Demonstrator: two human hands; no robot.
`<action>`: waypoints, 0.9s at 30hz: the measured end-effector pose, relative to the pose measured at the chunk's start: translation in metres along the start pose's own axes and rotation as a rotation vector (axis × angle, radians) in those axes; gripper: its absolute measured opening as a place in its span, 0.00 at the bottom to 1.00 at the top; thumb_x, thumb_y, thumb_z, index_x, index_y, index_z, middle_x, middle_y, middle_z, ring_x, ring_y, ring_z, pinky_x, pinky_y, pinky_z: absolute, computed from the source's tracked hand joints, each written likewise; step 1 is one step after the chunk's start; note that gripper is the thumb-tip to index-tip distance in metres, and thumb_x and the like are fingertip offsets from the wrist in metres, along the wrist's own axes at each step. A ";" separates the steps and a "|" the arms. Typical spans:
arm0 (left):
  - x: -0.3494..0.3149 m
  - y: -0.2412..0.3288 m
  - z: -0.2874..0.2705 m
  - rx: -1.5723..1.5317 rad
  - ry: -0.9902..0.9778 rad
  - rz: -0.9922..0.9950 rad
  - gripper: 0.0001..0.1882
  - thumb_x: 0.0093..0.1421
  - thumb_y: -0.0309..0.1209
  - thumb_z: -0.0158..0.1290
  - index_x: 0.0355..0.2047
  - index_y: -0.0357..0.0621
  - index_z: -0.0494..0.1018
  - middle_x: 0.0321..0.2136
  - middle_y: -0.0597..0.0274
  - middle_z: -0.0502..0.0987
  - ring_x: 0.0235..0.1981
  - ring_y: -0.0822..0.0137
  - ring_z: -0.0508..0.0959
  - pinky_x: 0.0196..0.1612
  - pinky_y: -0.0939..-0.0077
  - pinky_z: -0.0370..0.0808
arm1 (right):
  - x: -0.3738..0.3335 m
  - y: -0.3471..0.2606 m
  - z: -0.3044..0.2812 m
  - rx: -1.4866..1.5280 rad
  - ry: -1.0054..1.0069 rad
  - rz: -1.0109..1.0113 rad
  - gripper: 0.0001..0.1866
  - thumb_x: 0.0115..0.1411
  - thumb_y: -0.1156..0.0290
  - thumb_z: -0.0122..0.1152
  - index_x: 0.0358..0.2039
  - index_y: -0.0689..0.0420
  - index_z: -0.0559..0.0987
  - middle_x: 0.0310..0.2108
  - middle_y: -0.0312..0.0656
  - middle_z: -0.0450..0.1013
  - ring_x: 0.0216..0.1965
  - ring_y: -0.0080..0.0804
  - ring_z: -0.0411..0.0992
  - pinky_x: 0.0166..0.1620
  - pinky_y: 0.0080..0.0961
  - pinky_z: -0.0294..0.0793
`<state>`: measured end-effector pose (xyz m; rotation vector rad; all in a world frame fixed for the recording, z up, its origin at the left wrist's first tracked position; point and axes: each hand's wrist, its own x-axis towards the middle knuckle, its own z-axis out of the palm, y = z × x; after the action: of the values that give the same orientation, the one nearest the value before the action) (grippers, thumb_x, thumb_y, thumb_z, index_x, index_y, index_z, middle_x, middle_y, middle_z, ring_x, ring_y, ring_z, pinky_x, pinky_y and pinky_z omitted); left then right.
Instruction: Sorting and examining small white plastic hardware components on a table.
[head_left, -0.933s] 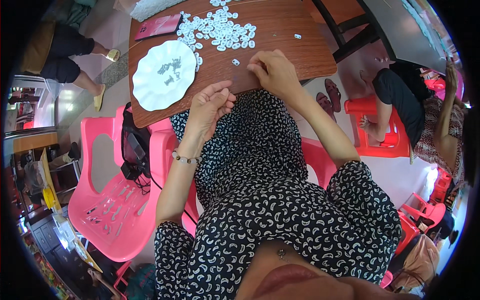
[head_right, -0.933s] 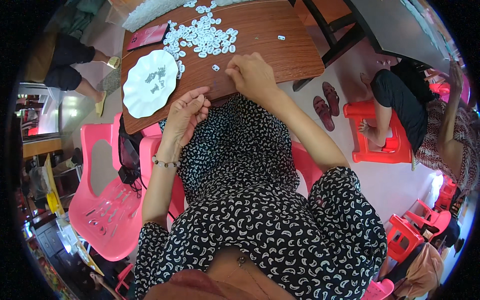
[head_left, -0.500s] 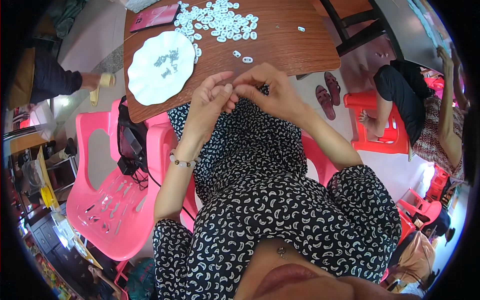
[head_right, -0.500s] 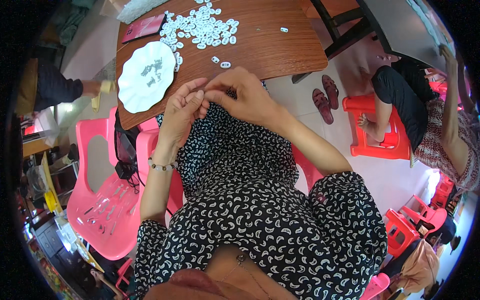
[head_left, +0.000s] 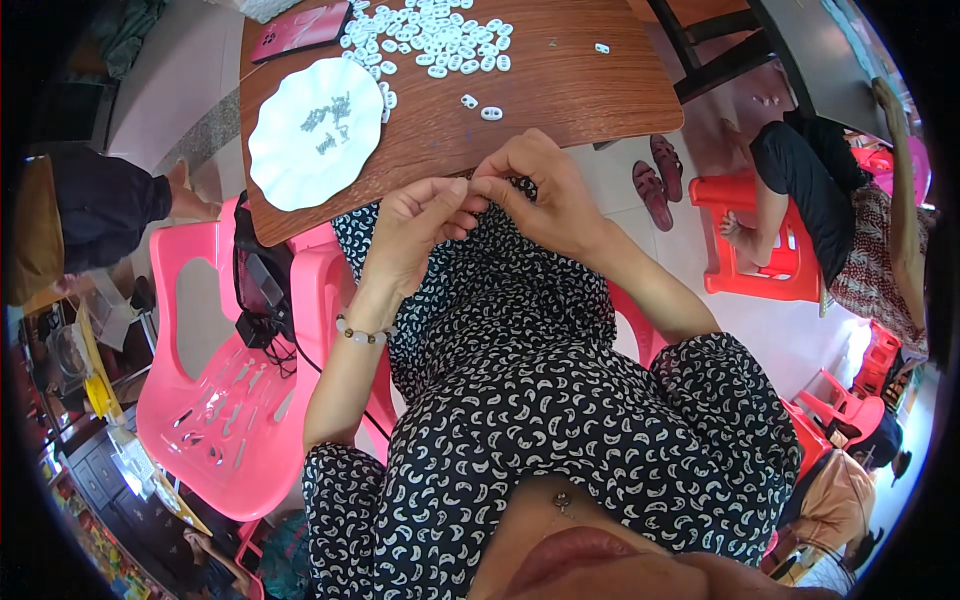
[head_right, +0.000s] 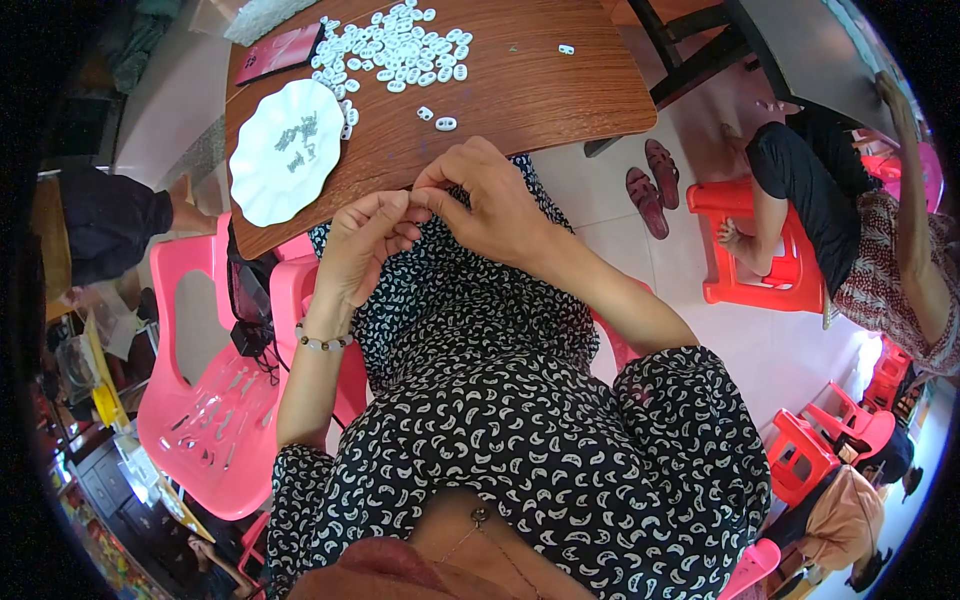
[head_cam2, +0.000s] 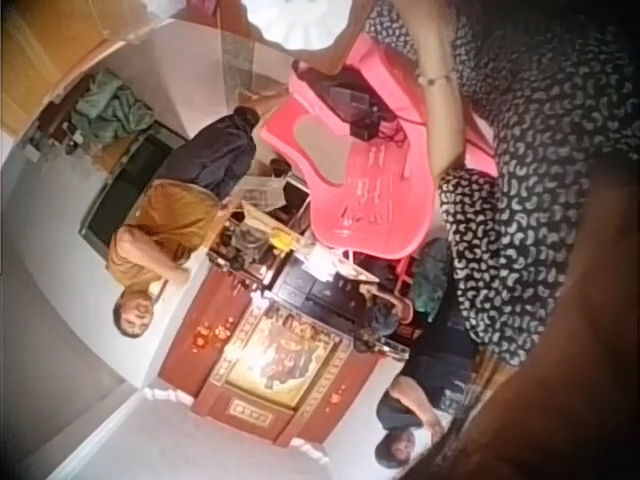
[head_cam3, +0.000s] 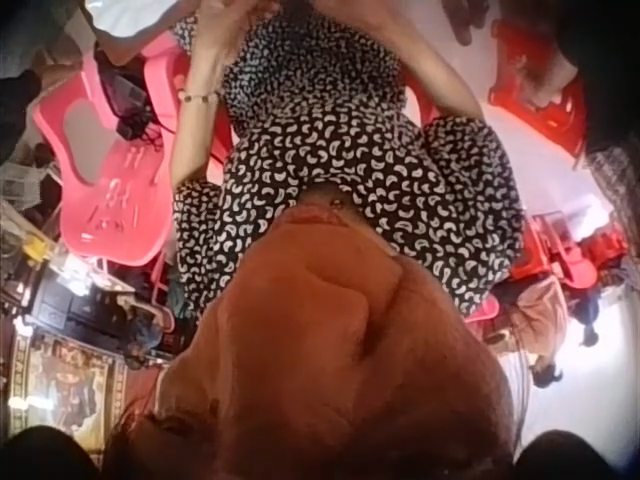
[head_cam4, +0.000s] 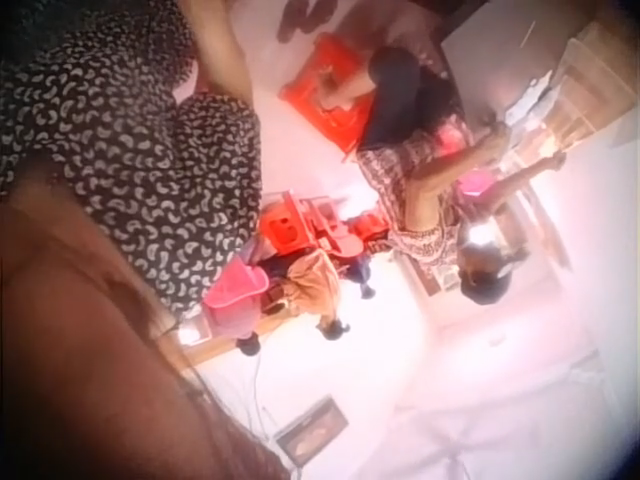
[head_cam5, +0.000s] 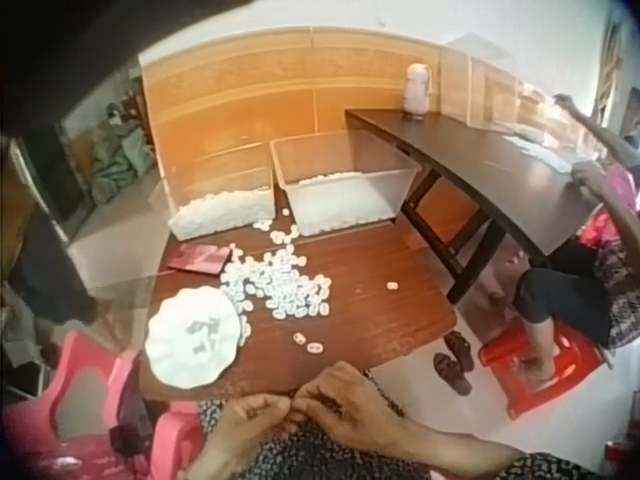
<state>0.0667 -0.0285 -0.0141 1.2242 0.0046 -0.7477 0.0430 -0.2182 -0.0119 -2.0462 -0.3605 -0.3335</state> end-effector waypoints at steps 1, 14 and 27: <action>0.000 -0.003 -0.001 -0.073 -0.004 -0.015 0.13 0.62 0.34 0.52 0.37 0.36 0.76 0.30 0.60 0.79 0.27 0.77 0.76 0.31 0.85 0.74 | 0.000 -0.001 0.000 0.005 -0.004 -0.028 0.04 0.53 0.74 0.63 0.28 0.58 0.78 0.24 0.36 0.72 0.28 0.30 0.65 0.34 0.25 0.65; -0.004 -0.003 -0.011 -0.302 0.001 -0.133 0.09 0.61 0.32 0.53 0.36 0.38 0.76 0.27 0.65 0.78 0.25 0.79 0.75 0.30 0.87 0.73 | 0.011 -0.003 0.004 -0.028 -0.042 -0.164 0.03 0.51 0.76 0.64 0.27 0.58 0.78 0.26 0.36 0.73 0.30 0.33 0.67 0.36 0.27 0.66; -0.009 -0.003 -0.020 -0.088 0.090 -0.001 0.10 0.61 0.34 0.53 0.35 0.40 0.76 0.26 0.69 0.77 0.24 0.81 0.72 0.29 0.89 0.69 | 0.060 0.045 -0.003 -0.652 0.038 -0.103 0.09 0.52 0.65 0.62 0.31 0.54 0.80 0.27 0.38 0.74 0.33 0.38 0.70 0.36 0.32 0.71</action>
<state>0.0665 -0.0073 -0.0205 1.1734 0.1109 -0.6858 0.1151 -0.2346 -0.0239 -2.6562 -0.3654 -0.6134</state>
